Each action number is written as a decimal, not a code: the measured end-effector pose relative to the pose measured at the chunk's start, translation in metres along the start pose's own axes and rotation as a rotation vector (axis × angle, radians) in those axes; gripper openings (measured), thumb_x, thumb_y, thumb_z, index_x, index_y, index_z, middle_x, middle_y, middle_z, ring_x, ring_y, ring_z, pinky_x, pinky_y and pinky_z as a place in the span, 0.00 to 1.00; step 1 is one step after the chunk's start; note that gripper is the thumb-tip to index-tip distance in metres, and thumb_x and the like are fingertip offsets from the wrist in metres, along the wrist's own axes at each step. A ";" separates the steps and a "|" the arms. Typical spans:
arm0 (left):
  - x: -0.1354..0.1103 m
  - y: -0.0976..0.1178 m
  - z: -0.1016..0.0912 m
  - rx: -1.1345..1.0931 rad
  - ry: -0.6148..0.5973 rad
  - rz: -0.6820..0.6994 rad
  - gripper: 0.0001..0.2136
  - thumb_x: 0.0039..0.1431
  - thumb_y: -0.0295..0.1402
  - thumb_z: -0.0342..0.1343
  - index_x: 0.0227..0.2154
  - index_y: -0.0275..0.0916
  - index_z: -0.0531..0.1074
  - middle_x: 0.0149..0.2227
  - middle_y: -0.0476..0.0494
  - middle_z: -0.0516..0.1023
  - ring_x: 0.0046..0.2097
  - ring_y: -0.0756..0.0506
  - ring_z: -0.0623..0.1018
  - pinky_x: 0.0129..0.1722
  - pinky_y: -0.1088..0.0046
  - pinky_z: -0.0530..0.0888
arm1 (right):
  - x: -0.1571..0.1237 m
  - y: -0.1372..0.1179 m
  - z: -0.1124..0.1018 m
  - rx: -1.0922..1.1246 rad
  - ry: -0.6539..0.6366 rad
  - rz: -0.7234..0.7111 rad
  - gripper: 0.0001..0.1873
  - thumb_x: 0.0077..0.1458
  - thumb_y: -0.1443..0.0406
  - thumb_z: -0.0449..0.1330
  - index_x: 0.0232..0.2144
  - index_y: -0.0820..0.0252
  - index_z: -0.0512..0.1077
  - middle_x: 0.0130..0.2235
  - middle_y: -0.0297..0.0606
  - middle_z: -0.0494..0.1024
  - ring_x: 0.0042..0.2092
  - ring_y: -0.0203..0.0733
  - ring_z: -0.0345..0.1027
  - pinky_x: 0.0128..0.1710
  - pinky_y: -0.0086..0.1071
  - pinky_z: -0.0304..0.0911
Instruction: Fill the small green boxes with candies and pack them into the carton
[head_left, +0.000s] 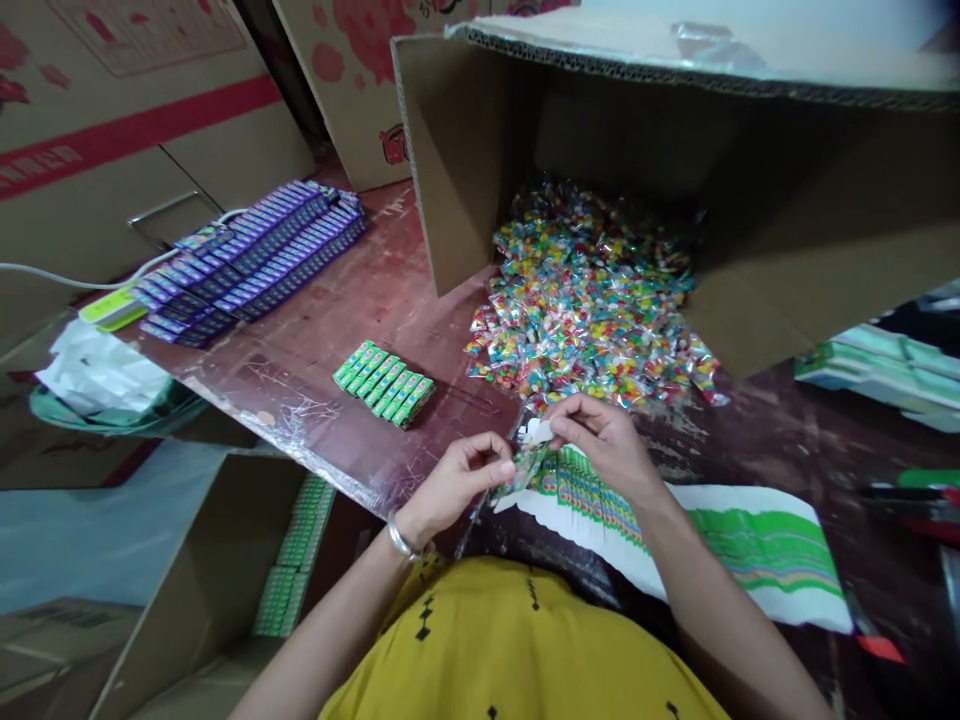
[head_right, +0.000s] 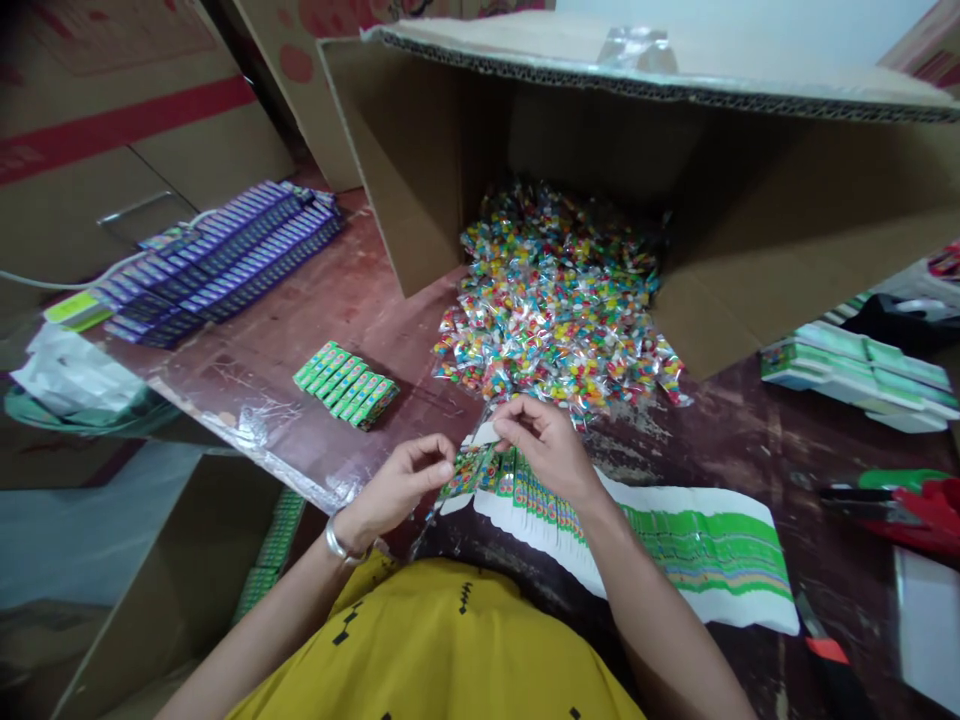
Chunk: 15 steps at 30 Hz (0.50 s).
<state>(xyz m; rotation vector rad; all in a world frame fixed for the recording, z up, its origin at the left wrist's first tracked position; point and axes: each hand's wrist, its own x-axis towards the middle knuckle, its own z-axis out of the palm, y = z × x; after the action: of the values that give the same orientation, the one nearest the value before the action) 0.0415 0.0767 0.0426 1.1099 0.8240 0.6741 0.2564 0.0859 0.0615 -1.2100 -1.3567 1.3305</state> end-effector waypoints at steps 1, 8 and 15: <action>0.000 0.001 0.000 -0.086 -0.041 -0.019 0.12 0.53 0.39 0.62 0.32 0.35 0.69 0.29 0.51 0.70 0.31 0.52 0.68 0.32 0.78 0.63 | 0.000 -0.001 0.003 0.020 0.002 -0.002 0.08 0.57 0.60 0.60 0.32 0.59 0.71 0.36 0.35 0.74 0.31 0.36 0.71 0.32 0.31 0.69; 0.000 0.003 0.006 -0.421 -0.119 -0.031 0.18 0.54 0.33 0.63 0.47 0.38 0.69 0.45 0.39 0.76 0.44 0.44 0.77 0.47 0.67 0.69 | -0.008 -0.006 0.018 -0.202 0.201 -0.143 0.10 0.60 0.62 0.56 0.43 0.55 0.73 0.43 0.40 0.73 0.39 0.40 0.70 0.38 0.34 0.68; 0.003 0.002 -0.005 -0.326 -0.058 0.033 0.21 0.56 0.34 0.61 0.53 0.38 0.70 0.51 0.37 0.75 0.48 0.43 0.76 0.49 0.69 0.68 | -0.021 -0.011 0.024 -0.447 -0.136 -0.172 0.23 0.60 0.64 0.56 0.58 0.50 0.64 0.30 0.31 0.71 0.31 0.35 0.64 0.36 0.31 0.62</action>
<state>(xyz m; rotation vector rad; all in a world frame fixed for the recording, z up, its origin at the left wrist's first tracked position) 0.0389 0.0821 0.0433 0.8454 0.6209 0.7699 0.2357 0.0616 0.0716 -1.2703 -1.8813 1.0321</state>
